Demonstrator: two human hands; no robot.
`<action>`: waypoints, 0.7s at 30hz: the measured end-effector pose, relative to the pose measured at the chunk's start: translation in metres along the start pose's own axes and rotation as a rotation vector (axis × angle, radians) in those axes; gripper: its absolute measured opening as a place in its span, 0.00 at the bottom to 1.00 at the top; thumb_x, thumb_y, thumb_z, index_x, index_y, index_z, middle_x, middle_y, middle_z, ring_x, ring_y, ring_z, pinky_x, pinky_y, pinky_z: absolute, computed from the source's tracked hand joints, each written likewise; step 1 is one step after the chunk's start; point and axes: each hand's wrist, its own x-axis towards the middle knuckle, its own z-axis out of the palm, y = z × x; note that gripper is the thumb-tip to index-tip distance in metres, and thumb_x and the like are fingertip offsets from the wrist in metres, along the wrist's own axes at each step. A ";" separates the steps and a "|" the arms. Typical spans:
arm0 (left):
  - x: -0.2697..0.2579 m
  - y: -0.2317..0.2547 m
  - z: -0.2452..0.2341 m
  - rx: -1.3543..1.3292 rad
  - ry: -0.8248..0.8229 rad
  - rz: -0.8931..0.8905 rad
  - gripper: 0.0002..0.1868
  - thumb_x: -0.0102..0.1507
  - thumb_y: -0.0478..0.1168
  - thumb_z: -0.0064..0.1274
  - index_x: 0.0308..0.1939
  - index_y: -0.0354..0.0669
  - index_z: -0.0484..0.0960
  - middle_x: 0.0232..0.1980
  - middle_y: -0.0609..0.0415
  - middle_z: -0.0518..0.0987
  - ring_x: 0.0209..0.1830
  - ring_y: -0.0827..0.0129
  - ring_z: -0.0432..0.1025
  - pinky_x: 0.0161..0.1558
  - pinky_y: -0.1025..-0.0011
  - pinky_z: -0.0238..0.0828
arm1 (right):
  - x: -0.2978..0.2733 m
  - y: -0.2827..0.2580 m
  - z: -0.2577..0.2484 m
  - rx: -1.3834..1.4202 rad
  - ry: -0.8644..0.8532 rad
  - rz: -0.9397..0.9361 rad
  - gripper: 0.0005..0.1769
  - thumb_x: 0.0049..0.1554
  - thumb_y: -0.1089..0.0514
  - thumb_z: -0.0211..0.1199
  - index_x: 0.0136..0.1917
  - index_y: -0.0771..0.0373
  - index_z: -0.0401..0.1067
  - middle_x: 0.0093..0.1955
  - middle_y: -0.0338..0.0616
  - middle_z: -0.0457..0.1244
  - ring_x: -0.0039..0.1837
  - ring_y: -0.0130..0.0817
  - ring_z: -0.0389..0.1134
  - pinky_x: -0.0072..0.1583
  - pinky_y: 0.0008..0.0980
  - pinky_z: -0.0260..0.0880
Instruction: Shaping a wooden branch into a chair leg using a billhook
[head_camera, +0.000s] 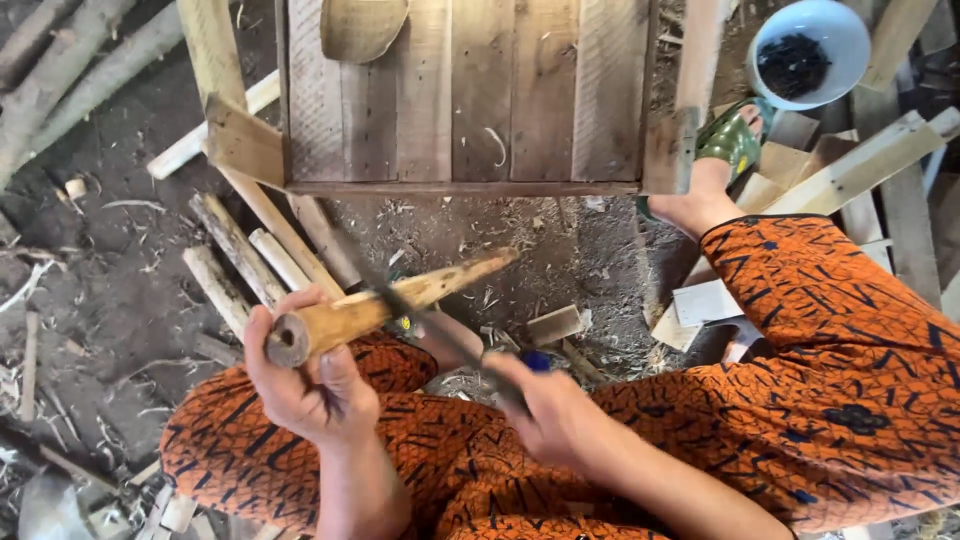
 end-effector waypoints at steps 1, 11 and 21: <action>0.000 -0.004 0.000 -0.050 -0.001 -0.002 0.23 0.70 0.46 0.36 0.67 0.44 0.55 0.53 0.41 0.72 0.52 0.59 0.69 0.54 0.64 0.71 | 0.014 0.013 0.000 -0.062 0.047 0.079 0.17 0.54 0.61 0.49 0.58 0.58 0.58 0.32 0.46 0.65 0.29 0.36 0.67 0.31 0.34 0.68; -0.006 -0.007 0.002 -0.189 -0.018 0.000 0.28 0.65 0.34 0.45 0.68 0.46 0.56 0.52 0.44 0.73 0.51 0.57 0.73 0.53 0.64 0.76 | 0.026 -0.002 -0.011 -0.150 -0.060 0.368 0.25 0.59 0.56 0.44 0.69 0.61 0.51 0.43 0.56 0.67 0.35 0.35 0.70 0.37 0.25 0.77; 0.011 0.009 -0.015 -0.047 -0.171 -0.067 0.22 0.68 0.34 0.41 0.64 0.42 0.53 0.53 0.40 0.70 0.53 0.55 0.70 0.56 0.65 0.76 | 0.057 0.089 0.008 -0.212 0.083 0.271 0.22 0.59 0.58 0.42 0.65 0.65 0.53 0.26 0.48 0.63 0.23 0.34 0.64 0.22 0.26 0.67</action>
